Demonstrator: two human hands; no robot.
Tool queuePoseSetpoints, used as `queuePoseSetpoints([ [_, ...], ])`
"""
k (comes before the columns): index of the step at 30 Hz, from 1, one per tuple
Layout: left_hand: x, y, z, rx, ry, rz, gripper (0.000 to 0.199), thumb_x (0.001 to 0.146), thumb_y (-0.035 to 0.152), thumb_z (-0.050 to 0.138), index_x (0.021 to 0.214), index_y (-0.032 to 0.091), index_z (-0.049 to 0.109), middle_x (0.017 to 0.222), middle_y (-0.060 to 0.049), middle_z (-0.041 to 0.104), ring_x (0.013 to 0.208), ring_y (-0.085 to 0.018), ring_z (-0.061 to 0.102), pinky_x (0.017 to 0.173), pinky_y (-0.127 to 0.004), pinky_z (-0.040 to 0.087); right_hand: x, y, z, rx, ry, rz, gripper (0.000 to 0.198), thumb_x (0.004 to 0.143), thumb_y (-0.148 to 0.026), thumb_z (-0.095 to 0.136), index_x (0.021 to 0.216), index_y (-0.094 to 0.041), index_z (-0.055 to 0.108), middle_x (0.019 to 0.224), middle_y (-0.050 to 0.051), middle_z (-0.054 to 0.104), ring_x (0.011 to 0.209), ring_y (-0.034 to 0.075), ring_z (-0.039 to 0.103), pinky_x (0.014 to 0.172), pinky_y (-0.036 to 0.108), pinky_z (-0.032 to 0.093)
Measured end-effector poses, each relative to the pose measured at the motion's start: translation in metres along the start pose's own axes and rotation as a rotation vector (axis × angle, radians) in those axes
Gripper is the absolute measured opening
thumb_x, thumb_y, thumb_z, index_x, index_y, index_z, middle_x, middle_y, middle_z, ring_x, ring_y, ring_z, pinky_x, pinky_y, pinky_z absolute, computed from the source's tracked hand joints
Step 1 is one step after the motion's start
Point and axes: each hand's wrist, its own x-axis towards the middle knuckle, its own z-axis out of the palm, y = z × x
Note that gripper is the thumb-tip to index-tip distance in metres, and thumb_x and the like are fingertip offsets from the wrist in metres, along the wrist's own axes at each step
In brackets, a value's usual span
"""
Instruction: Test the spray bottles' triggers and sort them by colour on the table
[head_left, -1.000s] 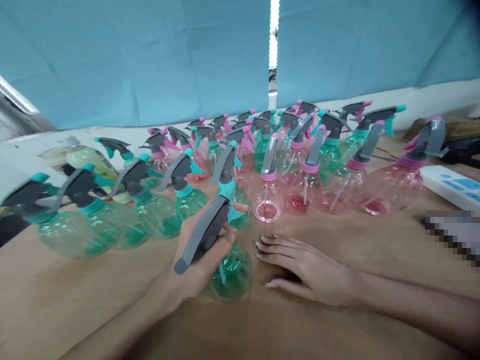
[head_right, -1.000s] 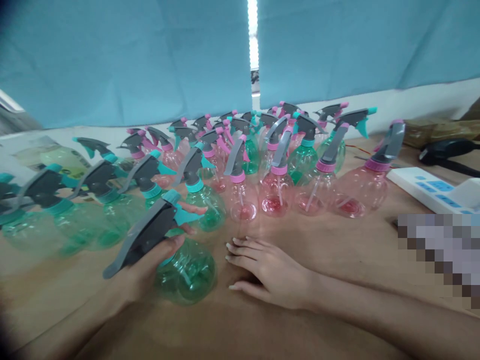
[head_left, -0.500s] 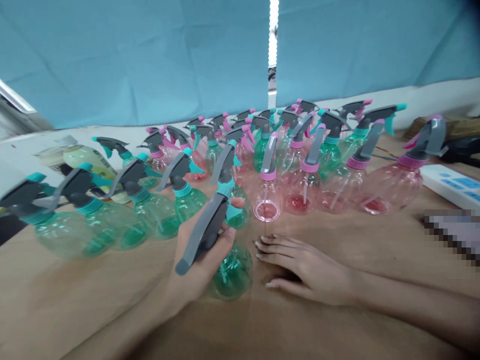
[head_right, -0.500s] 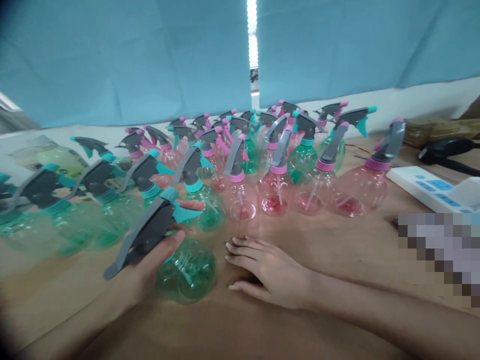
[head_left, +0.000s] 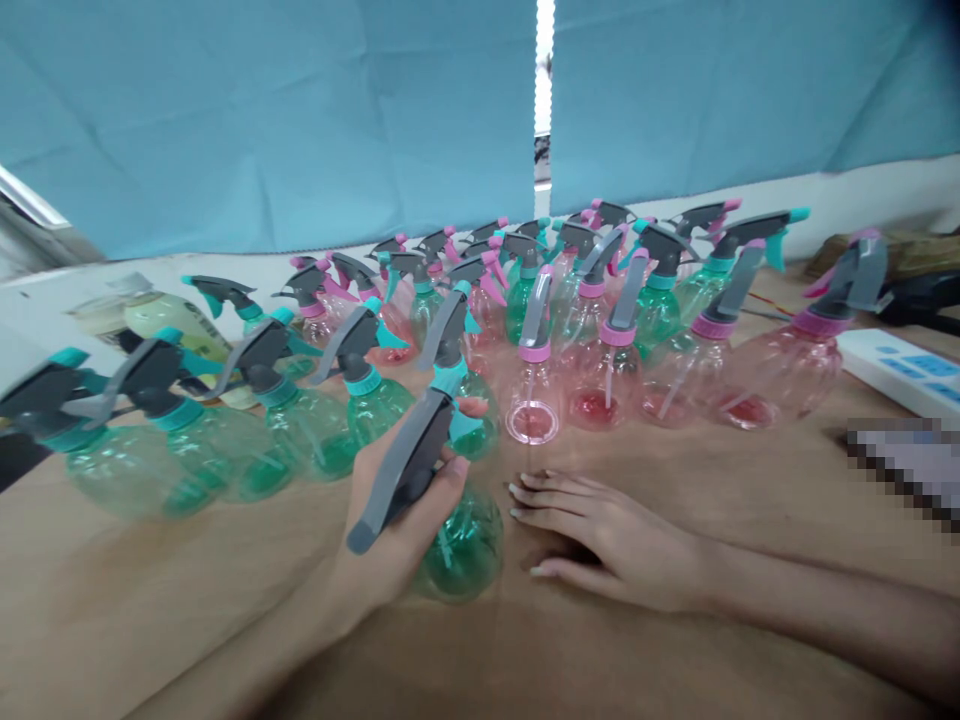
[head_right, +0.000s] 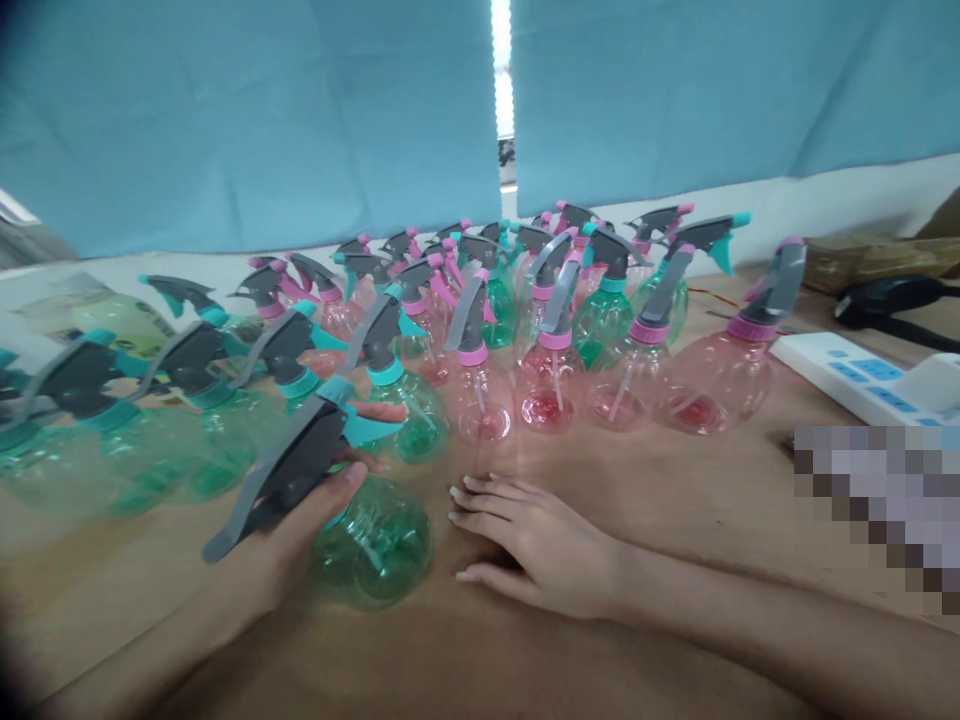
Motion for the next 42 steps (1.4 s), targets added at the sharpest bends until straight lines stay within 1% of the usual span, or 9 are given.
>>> queuePoseSetpoints([
  [7, 0.0012, -0.001, 0.002, 0.004, 0.053, -0.004, 0.029, 0.077, 0.036, 0.055, 0.104, 0.028, 0.061, 0.067, 0.002, 0.058, 0.056, -0.018, 0.053, 0.052, -0.03, 0.043, 0.0002, -0.0004, -0.0001, 0.013, 0.002, 0.004, 0.051, 0.092, -0.044, 0.053, 0.136, -0.018, 0.051, 0.14, 0.009, 0.052, 0.134, 0.022, 0.042, 0.114, 0.042, 0.03],
  [10, 0.0005, -0.0019, 0.0023, -0.011, 0.038, -0.009, 0.029, 0.076, 0.036, 0.056, 0.104, 0.028, 0.06, 0.067, 0.002, 0.057, 0.055, -0.018, 0.053, 0.052, -0.03, 0.043, 0.0003, -0.0004, 0.0005, 0.015, 0.004, 0.012, 0.051, 0.091, -0.045, 0.053, 0.135, -0.019, 0.051, 0.14, 0.009, 0.053, 0.134, 0.022, 0.043, 0.114, 0.042, 0.031],
  [14, -0.0004, -0.0025, 0.0015, -0.022, 0.046, -0.027, 0.022, 0.076, 0.036, 0.057, 0.096, 0.027, 0.06, 0.065, 0.003, 0.055, 0.054, -0.018, 0.052, 0.051, -0.029, 0.042, 0.0002, -0.0005, 0.0, -0.009, -0.013, 0.014, 0.052, 0.092, -0.046, 0.052, 0.136, -0.018, 0.051, 0.141, 0.008, 0.052, 0.134, 0.022, 0.042, 0.114, 0.041, 0.03],
  [18, 0.0003, -0.0005, 0.0013, -0.016, 0.031, -0.019, 0.027, 0.077, 0.034, 0.056, 0.102, 0.028, 0.06, 0.064, 0.003, 0.053, 0.053, -0.018, 0.052, 0.051, -0.029, 0.041, 0.0, -0.0005, -0.0006, -0.001, 0.001, 0.006, 0.051, 0.092, -0.045, 0.053, 0.135, -0.018, 0.052, 0.14, 0.008, 0.052, 0.134, 0.022, 0.042, 0.114, 0.041, 0.03],
  [22, 0.0007, 0.0005, 0.0015, 0.001, 0.04, -0.003, 0.028, 0.076, 0.034, 0.056, 0.102, 0.028, 0.061, 0.064, 0.003, 0.055, 0.053, -0.018, 0.053, 0.049, -0.029, 0.041, 0.0, -0.0002, 0.0002, 0.014, 0.011, -0.001, 0.051, 0.092, -0.044, 0.053, 0.136, -0.019, 0.051, 0.141, 0.008, 0.052, 0.134, 0.022, 0.042, 0.114, 0.042, 0.03],
  [27, 0.0002, -0.0014, 0.001, -0.011, 0.056, -0.003, 0.02, 0.076, 0.035, 0.057, 0.093, 0.027, 0.061, 0.065, 0.003, 0.058, 0.053, -0.018, 0.054, 0.051, -0.03, 0.043, 0.0003, -0.0004, 0.0008, 0.003, 0.005, 0.008, 0.051, 0.092, -0.045, 0.052, 0.135, -0.019, 0.051, 0.141, 0.008, 0.052, 0.134, 0.022, 0.042, 0.114, 0.042, 0.03],
  [31, 0.0008, -0.0003, -0.0007, -0.023, 0.008, 0.0, 0.016, 0.077, 0.032, 0.056, 0.092, 0.027, 0.06, 0.066, 0.003, 0.057, 0.055, -0.017, 0.055, 0.055, -0.03, 0.045, 0.0006, -0.0006, 0.0002, -0.011, -0.005, 0.007, 0.051, 0.092, -0.045, 0.052, 0.135, -0.018, 0.051, 0.14, 0.008, 0.052, 0.134, 0.022, 0.042, 0.114, 0.041, 0.03],
  [37, 0.004, 0.0008, -0.0002, -0.05, -0.021, -0.048, 0.024, 0.072, 0.028, 0.053, 0.095, 0.028, 0.059, 0.068, 0.003, 0.056, 0.058, -0.018, 0.053, 0.058, -0.031, 0.045, 0.0008, -0.0009, -0.001, -0.031, -0.017, 0.0, 0.051, 0.092, -0.044, 0.052, 0.133, -0.014, 0.053, 0.141, 0.01, 0.052, 0.134, 0.021, 0.042, 0.114, 0.039, 0.03],
  [42, 0.0072, 0.0016, -0.0005, -0.074, -0.011, -0.003, 0.02, 0.068, 0.027, 0.052, 0.086, 0.026, 0.06, 0.073, 0.001, 0.06, 0.058, -0.018, 0.053, 0.056, -0.03, 0.043, 0.0009, -0.0011, -0.0012, -0.053, -0.026, 0.002, 0.051, 0.093, -0.045, 0.051, 0.133, -0.015, 0.053, 0.142, 0.008, 0.051, 0.135, 0.021, 0.041, 0.115, 0.039, 0.03],
])
